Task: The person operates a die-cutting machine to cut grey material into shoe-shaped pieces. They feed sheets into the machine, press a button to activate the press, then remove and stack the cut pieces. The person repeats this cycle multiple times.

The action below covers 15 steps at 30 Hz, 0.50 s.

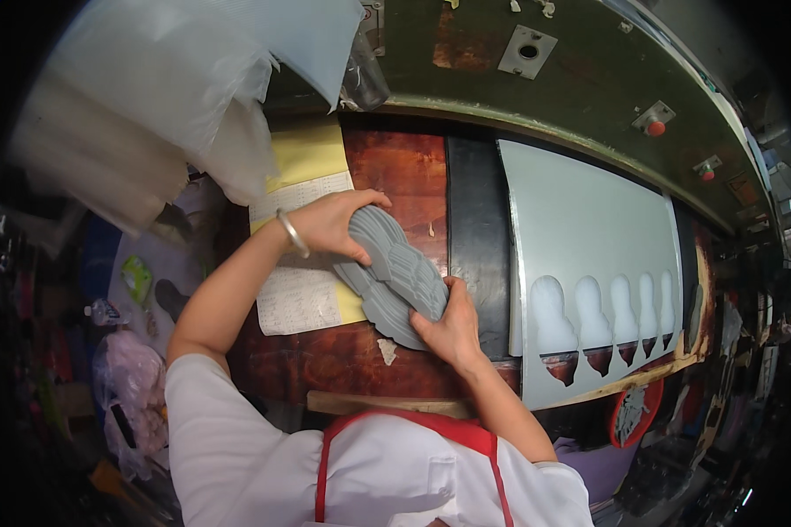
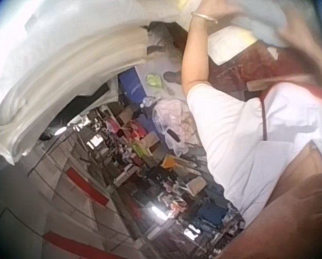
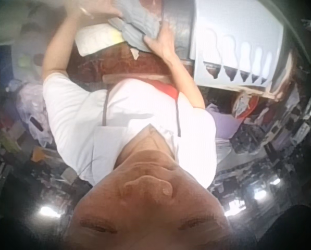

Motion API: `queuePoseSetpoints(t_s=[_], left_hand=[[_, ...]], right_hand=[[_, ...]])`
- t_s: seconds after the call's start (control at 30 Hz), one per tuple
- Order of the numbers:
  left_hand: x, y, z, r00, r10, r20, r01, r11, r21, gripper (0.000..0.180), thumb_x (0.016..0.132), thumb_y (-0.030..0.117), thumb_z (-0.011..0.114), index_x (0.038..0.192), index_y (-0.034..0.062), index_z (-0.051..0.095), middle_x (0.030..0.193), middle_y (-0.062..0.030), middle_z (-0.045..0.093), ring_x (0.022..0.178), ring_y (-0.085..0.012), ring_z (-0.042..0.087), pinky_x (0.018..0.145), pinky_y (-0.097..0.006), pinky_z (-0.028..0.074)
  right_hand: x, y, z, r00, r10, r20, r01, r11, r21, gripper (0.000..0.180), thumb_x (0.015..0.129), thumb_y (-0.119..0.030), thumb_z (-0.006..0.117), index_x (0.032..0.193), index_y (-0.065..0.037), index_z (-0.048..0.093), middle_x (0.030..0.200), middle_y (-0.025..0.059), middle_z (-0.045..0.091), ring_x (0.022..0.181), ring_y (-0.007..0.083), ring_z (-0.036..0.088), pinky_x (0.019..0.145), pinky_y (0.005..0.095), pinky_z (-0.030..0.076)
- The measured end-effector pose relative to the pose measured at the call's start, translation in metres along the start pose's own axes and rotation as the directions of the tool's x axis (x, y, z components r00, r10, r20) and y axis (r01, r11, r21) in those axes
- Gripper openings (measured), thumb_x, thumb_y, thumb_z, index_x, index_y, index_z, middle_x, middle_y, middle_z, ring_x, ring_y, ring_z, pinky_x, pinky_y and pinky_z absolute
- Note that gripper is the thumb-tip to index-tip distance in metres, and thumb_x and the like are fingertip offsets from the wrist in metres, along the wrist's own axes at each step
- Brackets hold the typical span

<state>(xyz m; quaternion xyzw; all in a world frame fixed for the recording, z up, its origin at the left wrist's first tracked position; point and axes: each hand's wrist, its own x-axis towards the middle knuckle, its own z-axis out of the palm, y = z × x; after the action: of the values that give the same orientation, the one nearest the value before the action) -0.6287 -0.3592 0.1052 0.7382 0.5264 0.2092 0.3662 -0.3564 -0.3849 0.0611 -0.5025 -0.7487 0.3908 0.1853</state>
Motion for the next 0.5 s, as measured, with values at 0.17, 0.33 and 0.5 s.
queuePoseSetpoints(t_s=[0.17,0.33,0.5], left_hand=[[-0.076,0.053,0.026,0.949,-0.014,-0.315,0.027,0.999,0.037,0.082,0.056,0.02,0.086,0.126,0.0024,0.047,0.114,-0.0144,0.055,0.105,-0.0278,0.056,0.091,-0.034,0.044],[-0.142,0.086,0.087,0.863,-0.051,-0.503,0.05,0.999,-0.016,0.085,0.056,0.013,0.085,0.13,0.0019,0.044,0.12,-0.0162,0.047,0.109,-0.0347,0.051,0.093,-0.037,0.043],[-0.161,0.063,0.143,0.872,-0.204,-0.444,0.231,0.973,0.006,0.086,0.058,0.015,0.084,0.133,0.0034,0.043,0.124,-0.0157,0.042,0.119,-0.0341,0.043,0.101,-0.041,0.036]], right_hand=[[-0.023,-0.016,-0.038,0.905,-0.425,-0.028,0.417,0.896,-0.153,0.091,0.052,-0.006,0.08,0.13,0.008,0.037,0.102,0.021,0.052,0.089,0.0375,0.048,0.081,0.0417,0.041],[-0.04,-0.015,-0.054,0.738,-0.669,0.089,0.662,0.693,-0.283,0.091,0.05,-0.009,0.081,0.129,0.007,0.039,0.103,0.0189,0.051,0.095,0.0359,0.048,0.083,0.0442,0.04],[-0.037,-0.007,-0.028,0.753,-0.561,0.342,0.657,0.662,-0.361,0.083,0.056,-0.012,0.079,0.127,0.005,0.04,0.112,0.019,0.047,0.106,0.0371,0.046,0.096,0.0509,0.035]])
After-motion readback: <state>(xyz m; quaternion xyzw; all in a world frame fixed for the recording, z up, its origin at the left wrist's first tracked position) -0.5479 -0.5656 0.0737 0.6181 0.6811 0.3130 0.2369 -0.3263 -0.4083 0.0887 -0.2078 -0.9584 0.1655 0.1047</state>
